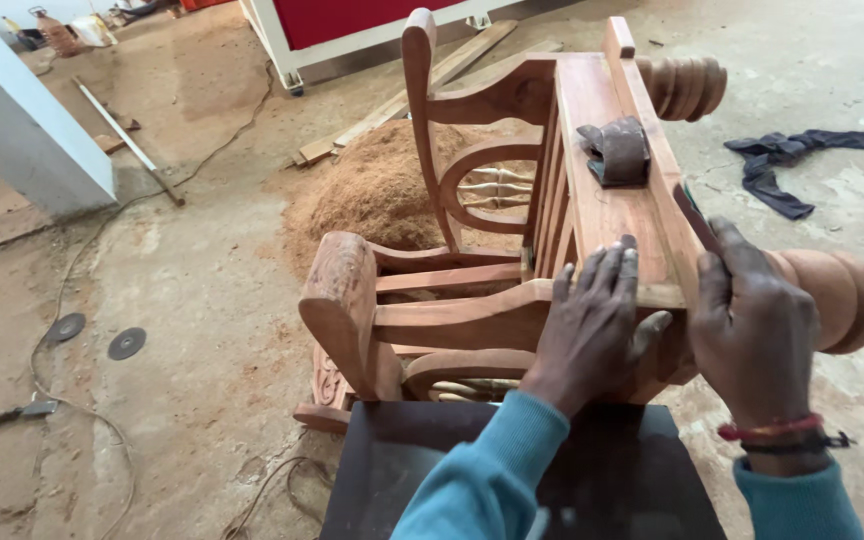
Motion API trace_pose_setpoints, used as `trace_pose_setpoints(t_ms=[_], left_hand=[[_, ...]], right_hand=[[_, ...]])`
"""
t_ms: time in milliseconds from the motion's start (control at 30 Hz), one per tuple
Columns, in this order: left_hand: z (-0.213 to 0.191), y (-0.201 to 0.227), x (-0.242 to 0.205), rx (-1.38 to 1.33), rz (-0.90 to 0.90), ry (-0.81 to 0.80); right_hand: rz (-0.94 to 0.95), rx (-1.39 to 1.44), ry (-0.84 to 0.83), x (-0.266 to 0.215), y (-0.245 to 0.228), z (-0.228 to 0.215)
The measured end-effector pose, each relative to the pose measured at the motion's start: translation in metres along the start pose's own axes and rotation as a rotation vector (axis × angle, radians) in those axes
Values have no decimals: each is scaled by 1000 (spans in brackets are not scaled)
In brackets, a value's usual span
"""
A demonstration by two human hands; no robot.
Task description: The person sands the wooden frame of a chair with a piece of sandpaper, rubbing it against the curved slats and the base of the backrest.
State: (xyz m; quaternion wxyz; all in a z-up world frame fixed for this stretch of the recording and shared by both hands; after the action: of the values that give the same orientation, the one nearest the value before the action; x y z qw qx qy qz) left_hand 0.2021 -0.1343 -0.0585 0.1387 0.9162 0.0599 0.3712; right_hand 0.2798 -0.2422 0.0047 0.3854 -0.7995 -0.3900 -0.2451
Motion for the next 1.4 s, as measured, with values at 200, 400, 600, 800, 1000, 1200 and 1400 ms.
trace_pose_setpoints(t_ms=[200,400,600,800,1000,1200,1400], left_hand=[[-57,21,-47,47,-13,204],[-104,-6,-78,30,-154,84],[-109,-61,-121,49,-264,312],[-81,-65,-131,-50,-415,169],[-75,-54,-123,252,-244,12],[-58,-56,-104,303,-273,1],[-30,-72,-117,258,-239,5]], right_hand=[[20,39,-219,-26,-31,16],[-310,390,-630,-35,-89,29],[-40,446,-549,1,-57,54],[-140,249,-480,-3,-47,111],[-134,218,-461,-10,-37,113],[-392,75,-564,3,-21,103],[-397,-10,-659,-1,-37,124]])
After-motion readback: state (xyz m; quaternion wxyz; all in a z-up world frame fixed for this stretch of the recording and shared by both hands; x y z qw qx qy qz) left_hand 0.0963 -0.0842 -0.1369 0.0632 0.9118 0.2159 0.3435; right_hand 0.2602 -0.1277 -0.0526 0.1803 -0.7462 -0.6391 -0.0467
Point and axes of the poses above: each hand's wrist, its own x-axis towards the middle knuckle, its own z-axis out of the palm, y = z × x, the point moved 3 cm from there along x, towards the middle knuckle, and after that the axes turned 13 degrees about z, right-handed, at the moved point
